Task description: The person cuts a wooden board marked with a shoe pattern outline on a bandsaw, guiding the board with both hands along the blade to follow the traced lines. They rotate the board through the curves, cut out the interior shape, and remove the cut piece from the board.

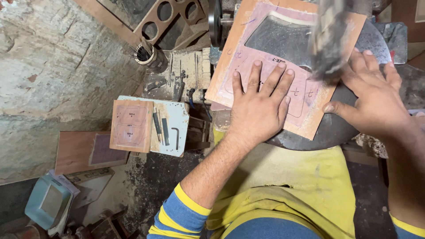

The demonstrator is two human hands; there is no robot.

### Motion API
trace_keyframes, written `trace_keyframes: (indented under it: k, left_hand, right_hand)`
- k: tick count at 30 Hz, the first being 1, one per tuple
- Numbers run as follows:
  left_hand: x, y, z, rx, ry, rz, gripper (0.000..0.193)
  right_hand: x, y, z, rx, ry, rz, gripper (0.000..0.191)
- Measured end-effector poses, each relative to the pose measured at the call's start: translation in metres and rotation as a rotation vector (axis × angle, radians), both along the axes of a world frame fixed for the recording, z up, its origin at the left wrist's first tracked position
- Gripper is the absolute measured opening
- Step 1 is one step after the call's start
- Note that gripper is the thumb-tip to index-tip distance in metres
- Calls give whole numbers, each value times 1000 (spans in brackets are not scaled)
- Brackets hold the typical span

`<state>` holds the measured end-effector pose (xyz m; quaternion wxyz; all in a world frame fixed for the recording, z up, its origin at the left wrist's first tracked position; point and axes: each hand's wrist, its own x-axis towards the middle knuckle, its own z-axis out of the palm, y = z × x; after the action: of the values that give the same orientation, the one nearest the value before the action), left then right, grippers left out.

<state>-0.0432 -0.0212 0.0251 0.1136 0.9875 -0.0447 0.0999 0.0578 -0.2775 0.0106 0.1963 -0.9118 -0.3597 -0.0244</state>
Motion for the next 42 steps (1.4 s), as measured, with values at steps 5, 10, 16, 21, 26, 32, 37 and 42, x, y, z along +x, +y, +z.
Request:
trace_keyframes:
  k: [5, 10, 16, 21, 26, 32, 37, 42]
  left_hand:
    - [1, -1, 1, 2, 9, 7, 58]
    - [3, -2, 1, -9, 11, 15, 58]
    - [8, -3, 1, 10, 23, 19, 57]
    - [11, -3, 2, 9, 33, 27, 57]
    - [12, -4, 2, 2, 27, 37, 58]
    - [15, -4, 2, -14, 13, 40, 58]
    - [18, -3, 2, -6, 12, 35, 57]
    - [23, -4, 3, 20, 53, 45, 57]
  right_hand:
    - [5, -4, -2, -92, 31, -13, 91]
    - [9, -5, -4, -5, 16, 21, 88]
    - [12, -6, -6, 25, 8, 20, 93]
    - [15, -6, -6, 47, 15, 32, 97]
    - [18, -6, -5, 5, 5, 21, 92]
    - [23, -9, -6, -7, 32, 13, 70]
    - [25, -11, -11, -66, 22, -16, 72]
    - [30, -9, -11, 94, 31, 19, 82]
